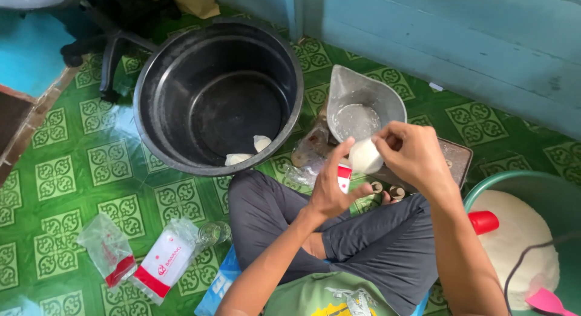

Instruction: A person scoops white powder into a container on a scale and then packages small white food items into plastic bags while sitting on the floor.

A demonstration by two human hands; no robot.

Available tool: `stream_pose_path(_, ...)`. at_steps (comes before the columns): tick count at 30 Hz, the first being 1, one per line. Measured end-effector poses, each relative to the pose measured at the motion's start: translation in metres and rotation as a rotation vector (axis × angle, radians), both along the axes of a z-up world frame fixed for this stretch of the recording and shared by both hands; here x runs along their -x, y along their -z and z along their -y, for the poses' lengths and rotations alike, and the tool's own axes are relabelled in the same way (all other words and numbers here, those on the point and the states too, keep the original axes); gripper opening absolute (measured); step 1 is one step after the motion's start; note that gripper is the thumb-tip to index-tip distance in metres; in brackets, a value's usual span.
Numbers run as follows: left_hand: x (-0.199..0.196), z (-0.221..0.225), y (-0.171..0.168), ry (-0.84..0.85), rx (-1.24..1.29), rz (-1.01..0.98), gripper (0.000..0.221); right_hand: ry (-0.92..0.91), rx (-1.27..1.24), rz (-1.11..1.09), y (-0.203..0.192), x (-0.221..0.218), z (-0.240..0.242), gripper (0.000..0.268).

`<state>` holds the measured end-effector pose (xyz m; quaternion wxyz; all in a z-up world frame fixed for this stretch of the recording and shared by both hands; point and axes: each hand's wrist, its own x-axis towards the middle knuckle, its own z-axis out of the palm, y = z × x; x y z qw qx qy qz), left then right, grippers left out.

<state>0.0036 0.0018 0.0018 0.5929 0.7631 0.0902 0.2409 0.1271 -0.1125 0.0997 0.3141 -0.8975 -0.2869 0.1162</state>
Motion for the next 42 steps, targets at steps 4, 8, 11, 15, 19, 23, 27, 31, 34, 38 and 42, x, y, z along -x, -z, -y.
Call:
stream_pose_path(4,-0.039,-0.007,0.000,-0.140,-0.061,0.005,0.058,0.041,-0.041,0.159,0.030,-0.025,0.007,0.009)
stream_pose_path(8,-0.082,-0.018,0.007,-0.225,-0.126,-0.096,0.036,0.087,-0.062,0.226,0.051,-0.050,0.014,0.007)
stream_pose_path(11,-0.106,-0.023,0.018,-0.212,-0.142,-0.167,0.021,0.122,-0.107,0.217,0.068,-0.066,0.015,0.007)
stream_pose_path(15,-0.122,-0.024,0.030,-0.160,-0.107,-0.279,0.010,0.128,-0.139,0.185,0.091,-0.080,0.015,0.008)
stream_pose_path(19,-0.128,-0.023,0.051,-0.151,-0.149,-0.314,0.008,0.128,-0.125,0.139,0.108,-0.085,0.015,0.008)
stream_pose_path(23,-0.128,-0.020,0.067,-0.138,-0.138,-0.338,0.006,0.189,-0.118,0.055,0.129,-0.090,0.018,0.010)
stream_pose_path(27,-0.128,-0.014,0.080,-0.153,-0.126,-0.346,0.005,0.214,-0.134,0.019,0.157,-0.097,0.021,0.010)
stream_pose_path(31,-0.131,-0.008,0.094,-0.151,-0.151,-0.330,0.005,0.222,-0.162,-0.009,0.161,-0.095,0.023,0.012)
stream_pose_path(34,-0.131,-0.004,0.098,-0.132,-0.162,-0.368,0.006,0.234,-0.134,-0.034,0.163,-0.095,0.027,0.012)
stream_pose_path(38,-0.131,0.002,0.095,-0.147,-0.167,-0.392,0.006,0.233,-0.112,-0.033,0.160,-0.092,0.030,0.014)
stream_pose_path(42,-0.135,0.007,0.099,-0.146,-0.177,-0.369,0.006,0.237,-0.066,-0.020,0.154,-0.090,0.034,0.013)
